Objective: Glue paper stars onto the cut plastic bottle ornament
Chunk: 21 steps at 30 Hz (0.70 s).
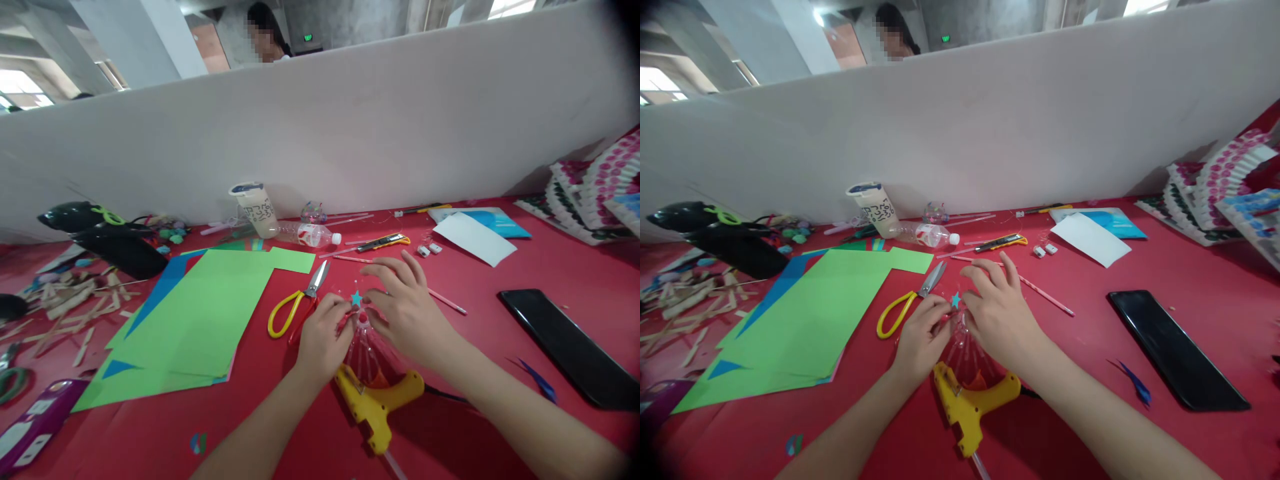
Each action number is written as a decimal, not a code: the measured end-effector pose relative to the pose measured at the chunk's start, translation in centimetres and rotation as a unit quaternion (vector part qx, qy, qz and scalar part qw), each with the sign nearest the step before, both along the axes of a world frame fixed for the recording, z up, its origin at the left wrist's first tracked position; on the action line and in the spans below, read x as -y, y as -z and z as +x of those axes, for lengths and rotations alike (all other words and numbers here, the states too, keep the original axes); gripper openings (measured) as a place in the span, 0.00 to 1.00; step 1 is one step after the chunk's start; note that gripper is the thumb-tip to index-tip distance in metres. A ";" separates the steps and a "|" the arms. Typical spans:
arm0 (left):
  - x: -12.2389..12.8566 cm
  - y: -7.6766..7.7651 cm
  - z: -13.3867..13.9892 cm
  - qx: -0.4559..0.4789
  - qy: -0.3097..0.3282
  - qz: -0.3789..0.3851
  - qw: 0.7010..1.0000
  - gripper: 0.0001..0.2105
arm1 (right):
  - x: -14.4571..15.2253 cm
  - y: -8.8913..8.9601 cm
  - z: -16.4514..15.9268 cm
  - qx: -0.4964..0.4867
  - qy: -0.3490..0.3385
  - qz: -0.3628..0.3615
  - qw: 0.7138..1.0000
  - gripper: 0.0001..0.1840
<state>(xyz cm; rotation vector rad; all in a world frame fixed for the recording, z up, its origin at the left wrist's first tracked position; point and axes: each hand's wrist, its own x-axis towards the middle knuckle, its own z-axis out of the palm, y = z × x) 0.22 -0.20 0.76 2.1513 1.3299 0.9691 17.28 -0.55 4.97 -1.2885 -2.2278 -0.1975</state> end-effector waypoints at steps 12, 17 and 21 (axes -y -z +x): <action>-0.1 -0.1 -0.5 -0.010 0.010 0.101 0.995 0.09 | -0.5 -0.1 1.0 -0.031 -0.018 -0.036 0.999 0.03; 0.1 -0.6 -1.2 -0.052 0.008 0.199 0.979 0.09 | -0.8 -0.1 1.3 -0.027 -0.011 -0.038 0.999 0.04; -0.1 -0.9 -1.0 -0.044 -0.037 0.171 0.984 0.09 | -1.2 0.6 1.4 -0.038 0.000 -0.042 0.998 0.03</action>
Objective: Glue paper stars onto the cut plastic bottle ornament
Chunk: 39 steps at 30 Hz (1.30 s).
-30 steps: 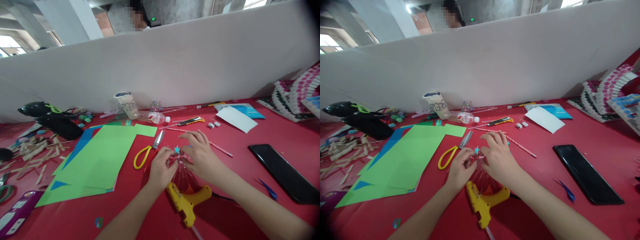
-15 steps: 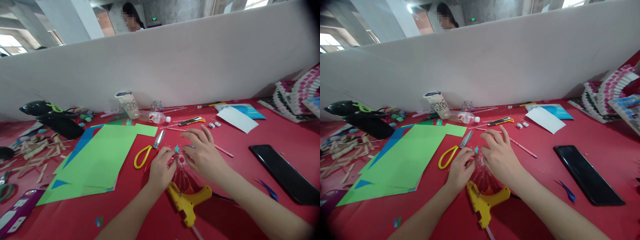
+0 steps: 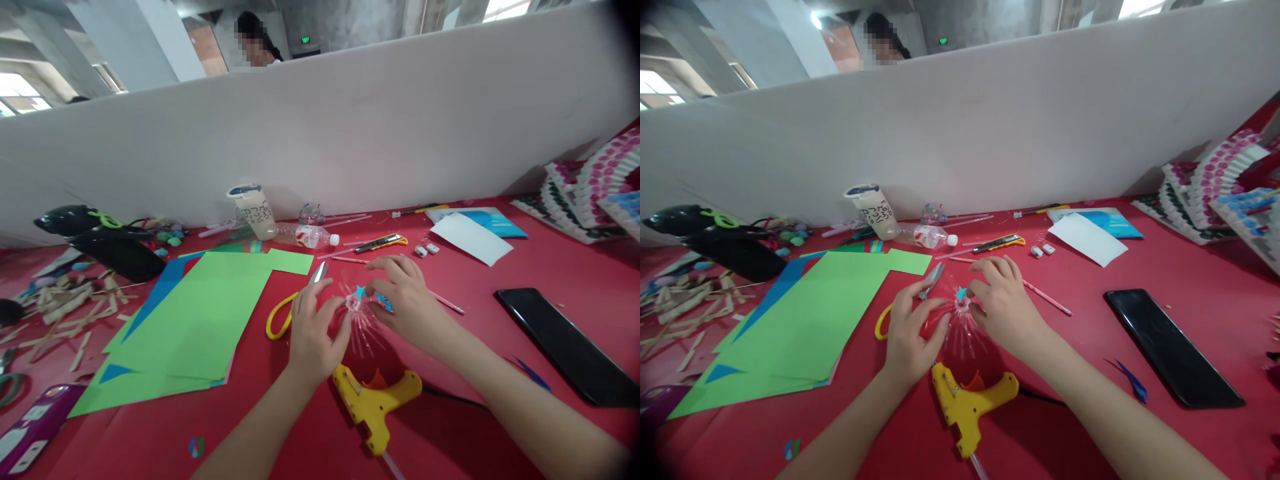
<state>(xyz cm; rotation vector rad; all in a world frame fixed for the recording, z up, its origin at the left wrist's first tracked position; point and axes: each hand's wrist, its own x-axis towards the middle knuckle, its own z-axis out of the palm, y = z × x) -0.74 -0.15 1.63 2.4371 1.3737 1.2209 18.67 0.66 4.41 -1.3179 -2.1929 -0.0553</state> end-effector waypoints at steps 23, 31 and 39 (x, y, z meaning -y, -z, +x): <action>-1.9 2.1 0.5 0.415 0.018 -0.423 0.805 0.12 | -1.3 0.6 1.4 -0.213 0.032 -0.321 0.922 0.21; -2.6 1.9 -0.2 0.425 -0.011 -0.514 0.745 0.10 | -1.4 0.5 2.2 -0.205 -0.013 -0.282 0.937 0.34; -2.8 0.1 -1.7 0.271 -0.001 -0.516 0.813 0.08 | -0.6 0.4 1.3 -0.110 -0.040 -0.258 0.959 0.26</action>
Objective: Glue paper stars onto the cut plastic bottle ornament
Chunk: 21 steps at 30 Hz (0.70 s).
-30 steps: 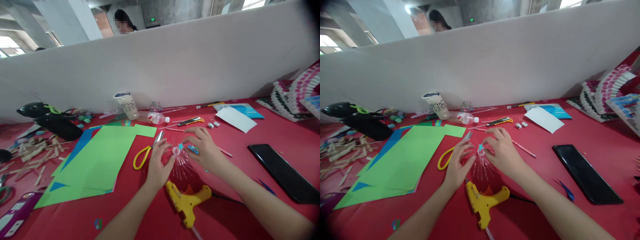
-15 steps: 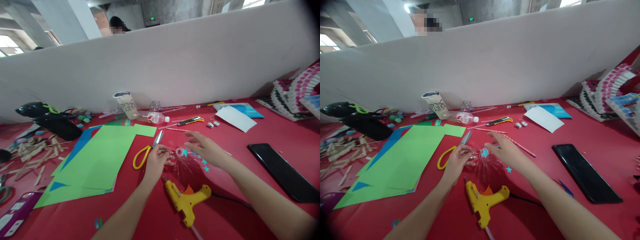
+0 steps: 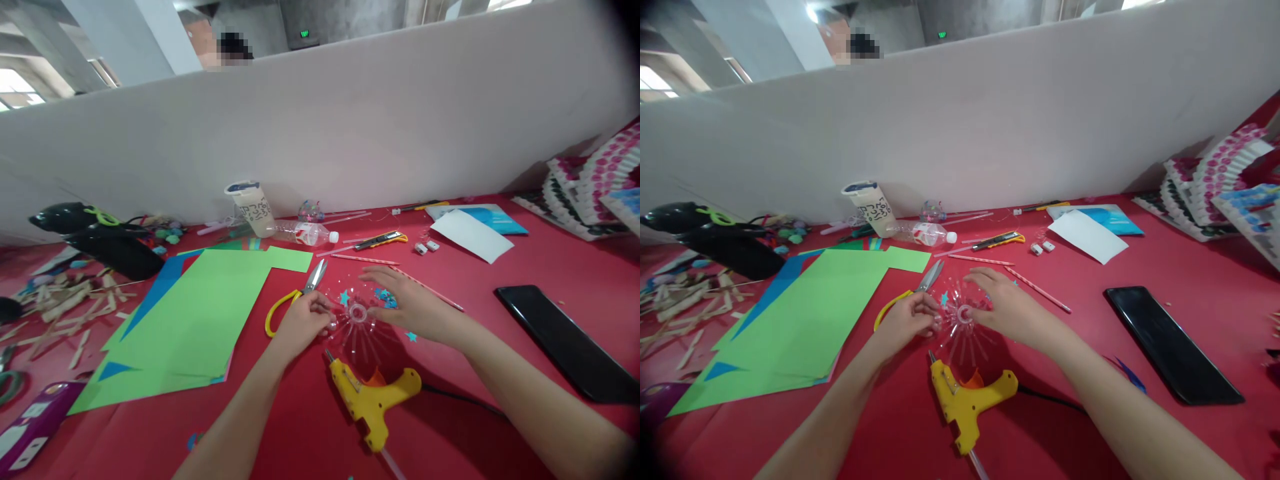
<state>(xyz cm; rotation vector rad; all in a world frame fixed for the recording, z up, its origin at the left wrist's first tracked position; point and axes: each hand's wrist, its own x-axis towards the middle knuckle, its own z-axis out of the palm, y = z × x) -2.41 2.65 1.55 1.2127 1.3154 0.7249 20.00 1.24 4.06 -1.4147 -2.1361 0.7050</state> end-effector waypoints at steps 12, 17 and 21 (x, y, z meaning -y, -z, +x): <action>0.8 -0.7 0.3 -0.044 0.006 0.284 0.958 0.16 | 0.5 -1.2 0.1 0.002 -0.003 0.061 0.998 0.24; 0.9 -0.5 0.4 -0.074 0.015 0.313 0.947 0.13 | 0.5 -1.3 0.4 -0.003 0.003 0.063 0.998 0.23; 0.8 -0.5 0.4 -0.066 0.010 0.309 0.949 0.12 | 0.6 -1.8 0.6 -0.006 0.016 0.051 0.999 0.21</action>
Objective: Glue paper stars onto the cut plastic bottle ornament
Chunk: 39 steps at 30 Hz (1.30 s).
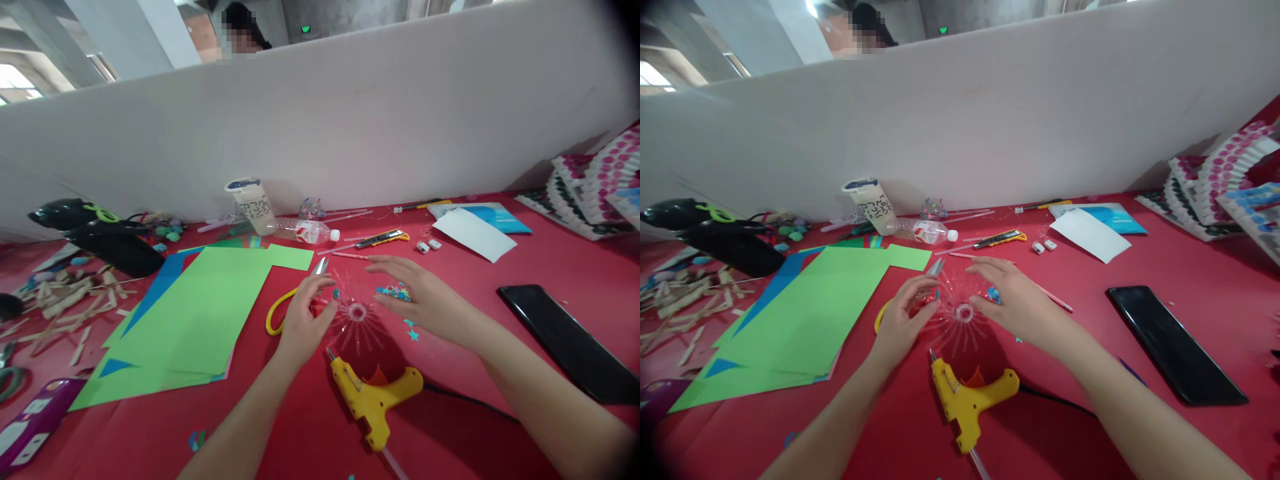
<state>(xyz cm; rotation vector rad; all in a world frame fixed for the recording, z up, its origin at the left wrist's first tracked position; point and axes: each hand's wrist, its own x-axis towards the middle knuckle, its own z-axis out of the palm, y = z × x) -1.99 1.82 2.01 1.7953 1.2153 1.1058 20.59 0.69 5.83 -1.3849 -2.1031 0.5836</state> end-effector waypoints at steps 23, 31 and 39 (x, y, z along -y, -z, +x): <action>-0.1 0.2 -0.3 0.036 -0.059 0.073 0.995 0.10 | -1.1 -1.0 3.4 0.191 0.102 -0.039 0.975 0.09; 0.1 0.4 0.0 0.043 -0.061 0.087 0.993 0.10 | -1.5 1.7 3.0 0.360 0.045 -0.125 0.923 0.10; 0.5 0.1 0.4 0.040 -0.049 0.094 0.994 0.09 | -1.1 3.2 1.1 0.395 0.064 -0.115 0.909 0.09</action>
